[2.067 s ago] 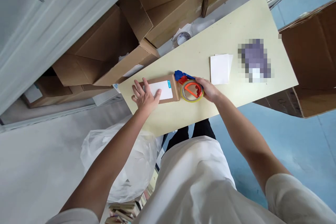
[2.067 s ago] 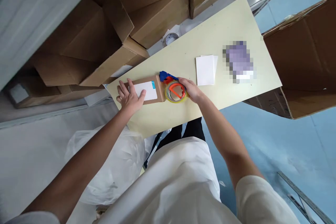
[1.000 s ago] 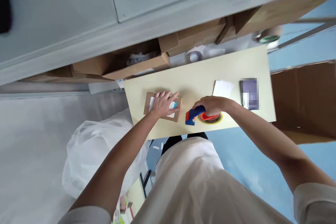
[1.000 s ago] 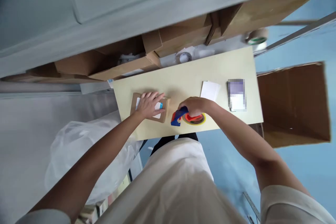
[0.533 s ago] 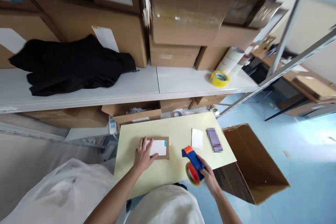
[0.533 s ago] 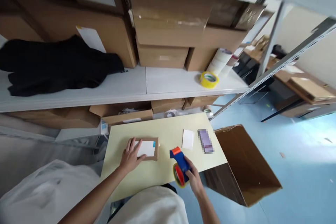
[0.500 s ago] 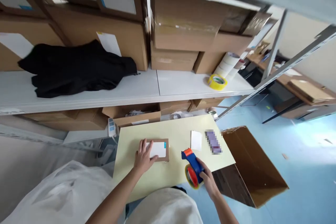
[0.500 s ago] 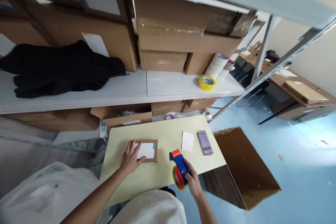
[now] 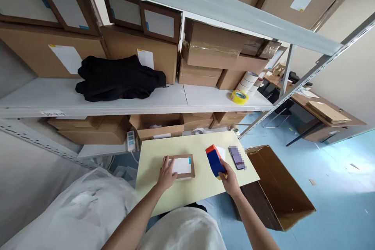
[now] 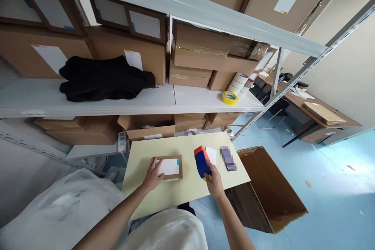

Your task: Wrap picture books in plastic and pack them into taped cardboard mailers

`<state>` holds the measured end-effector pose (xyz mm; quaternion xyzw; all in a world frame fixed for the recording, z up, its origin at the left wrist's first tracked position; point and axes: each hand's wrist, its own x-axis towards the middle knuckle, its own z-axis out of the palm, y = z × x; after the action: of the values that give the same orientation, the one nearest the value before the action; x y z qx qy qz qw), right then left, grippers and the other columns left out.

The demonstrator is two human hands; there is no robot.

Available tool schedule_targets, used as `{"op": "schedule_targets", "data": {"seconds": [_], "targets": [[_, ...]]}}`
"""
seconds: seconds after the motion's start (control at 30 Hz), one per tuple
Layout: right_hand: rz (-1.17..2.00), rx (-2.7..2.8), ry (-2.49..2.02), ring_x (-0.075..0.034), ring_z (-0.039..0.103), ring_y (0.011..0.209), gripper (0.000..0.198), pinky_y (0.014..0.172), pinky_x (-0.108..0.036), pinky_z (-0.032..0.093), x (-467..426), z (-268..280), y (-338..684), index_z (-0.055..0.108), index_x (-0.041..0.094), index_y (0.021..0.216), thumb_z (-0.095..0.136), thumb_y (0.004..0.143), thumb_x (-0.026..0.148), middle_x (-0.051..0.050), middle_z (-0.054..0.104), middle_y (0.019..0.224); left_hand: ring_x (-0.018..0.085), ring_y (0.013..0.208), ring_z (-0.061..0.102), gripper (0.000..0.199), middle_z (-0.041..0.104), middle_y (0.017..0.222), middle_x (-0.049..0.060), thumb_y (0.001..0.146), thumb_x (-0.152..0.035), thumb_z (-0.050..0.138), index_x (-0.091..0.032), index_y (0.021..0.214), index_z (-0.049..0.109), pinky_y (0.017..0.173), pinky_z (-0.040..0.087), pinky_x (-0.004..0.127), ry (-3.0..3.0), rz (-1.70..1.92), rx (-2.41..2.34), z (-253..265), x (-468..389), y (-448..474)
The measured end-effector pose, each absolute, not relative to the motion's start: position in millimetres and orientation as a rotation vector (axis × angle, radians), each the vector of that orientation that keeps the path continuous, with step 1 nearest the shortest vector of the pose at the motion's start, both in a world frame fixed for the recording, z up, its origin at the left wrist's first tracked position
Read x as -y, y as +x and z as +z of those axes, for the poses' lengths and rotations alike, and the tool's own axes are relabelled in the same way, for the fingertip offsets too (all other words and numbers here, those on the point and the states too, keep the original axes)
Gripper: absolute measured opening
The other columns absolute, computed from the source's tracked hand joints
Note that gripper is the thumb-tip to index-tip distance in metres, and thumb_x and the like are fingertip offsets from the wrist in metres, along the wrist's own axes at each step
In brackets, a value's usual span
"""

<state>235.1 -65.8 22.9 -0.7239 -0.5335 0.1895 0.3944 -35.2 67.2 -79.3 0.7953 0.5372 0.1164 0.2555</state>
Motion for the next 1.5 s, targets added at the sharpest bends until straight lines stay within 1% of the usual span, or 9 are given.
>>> {"op": "schedule_targets", "data": {"seconds": [0.17, 0.47, 0.83, 1.0, 1.1, 1.23, 1.33, 1.4, 1.5], "targets": [[0.365, 1.484, -1.836, -0.025, 0.058, 0.113, 0.045, 0.096, -0.044, 0.048, 39.8, 43.3, 244.5, 0.057, 0.023, 0.124, 0.050, 0.080, 0.021, -0.008, 0.064, 0.119, 0.033, 0.141, 0.014, 0.060, 0.028, 0.150, 0.015, 0.075, -0.022, 0.055, -0.014, 0.134, 0.043, 0.112, 0.025, 0.049, 2.131, 0.557, -1.377, -103.5, -70.3, -42.1], [-0.052, 1.652, -1.448, -0.023, 0.065, 0.100, 0.021, 0.089, -0.040, 0.053, -24.5, 125.5, 267.5, 0.069, 0.024, 0.102, 0.058, 0.084, 0.027, -0.007, 0.071, 0.104, 0.038, 0.131, 0.035, 0.057, 0.034, 0.143, 0.019, 0.071, -0.027, 0.063, -0.015, 0.126, 0.051, 0.104, 0.035, 0.051, 2.183, 0.586, -1.605, -101.7, -62.5, -43.6], [-0.270, 1.751, -1.310, -0.023, 0.064, 0.100, 0.023, 0.094, -0.044, 0.048, -170.2, 168.4, 324.5, 0.068, 0.019, 0.102, 0.052, 0.088, 0.027, -0.010, 0.070, 0.108, 0.035, 0.134, 0.033, 0.057, 0.036, 0.143, 0.017, 0.071, -0.026, 0.061, -0.018, 0.126, 0.049, 0.105, 0.035, 0.050, 2.042, 0.539, -1.649, -105.5, -54.1, -36.4], [-0.237, 1.846, -1.421, -0.027, 0.062, 0.100, 0.027, 0.094, -0.046, 0.045, -235.7, 155.0, 328.9, 0.069, 0.015, 0.104, 0.049, 0.086, 0.018, -0.013, 0.068, 0.111, 0.034, 0.139, 0.022, 0.068, 0.030, 0.146, 0.019, 0.076, -0.033, 0.056, -0.015, 0.138, 0.034, 0.104, 0.036, 0.050, 1.822, 0.734, -1.720, -108.4, -36.6, -28.1], [-0.214, 1.890, -1.471, -0.028, 0.060, 0.100, 0.031, 0.094, -0.047, 0.044, -259.4, 152.0, 329.5, 0.068, 0.013, 0.106, 0.046, 0.085, 0.016, -0.016, 0.066, 0.114, 0.036, 0.136, 0.028, 0.075, 0.033, 0.143, 0.022, 0.075, -0.038, 0.057, -0.011, 0.139, 0.028, 0.106, 0.034, 0.052, 1.713, 0.787, -1.771, -112.5, -29.7, -26.7], [-0.223, 1.973, -1.425, -0.030, 0.052, 0.117, 0.038, 0.101, -0.051, 0.037, -261.0, 157.2, 334.1, 0.059, 0.011, 0.119, 0.045, 0.084, 0.018, -0.018, 0.057, 0.127, 0.034, 0.134, 0.034, 0.082, 0.036, 0.140, 0.022, 0.071, -0.036, 0.061, -0.009, 0.139, 0.026, 0.108, 0.032, 0.050, 1.639, 0.802, -1.792, -108.0, -25.6, -29.4], [-0.271, 1.928, -1.357, -0.032, 0.027, 0.137, 0.053, 0.108, -0.057, 0.024, -226.0, 143.6, 334.2, 0.043, 0.013, 0.134, 0.049, 0.082, 0.024, -0.016, 0.034, 0.147, 0.034, 0.135, 0.032, 0.085, 0.037, 0.141, 0.022, 0.067, -0.035, 0.067, -0.009, 0.139, 0.027, 0.110, 0.029, 0.048, 1.569, 0.794, -1.807, -99.4, -22.6, -32.8], [-0.226, 1.810, -1.361, -0.030, 0.016, 0.142, 0.062, 0.110, -0.057, 0.021, -184.0, 114.9, 328.1, 0.030, 0.016, 0.141, 0.048, 0.082, 0.023, -0.013, 0.020, 0.153, 0.034, 0.133, 0.035, 0.091, 0.036, 0.142, 0.021, 0.065, -0.036, 0.071, -0.011, 0.140, 0.026, 0.107, 0.033, 0.048, 1.445, 0.772, -1.808, -95.7, -20.7, -35.9], [0.052, 1.759, -1.403, -0.027, 0.018, 0.141, 0.074, 0.112, -0.052, 0.023, -106.4, 45.2, 307.0, 0.016, 0.016, 0.146, 0.046, 0.078, 0.016, -0.015, 0.021, 0.152, 0.033, 0.132, 0.038, 0.092, 0.036, 0.143, 0.022, 0.064, -0.039, 0.073, -0.013, 0.139, 0.027, 0.104, 0.037, 0.043, 1.197, 0.705, -1.793, -92.7, -18.2, -42.3]]}}
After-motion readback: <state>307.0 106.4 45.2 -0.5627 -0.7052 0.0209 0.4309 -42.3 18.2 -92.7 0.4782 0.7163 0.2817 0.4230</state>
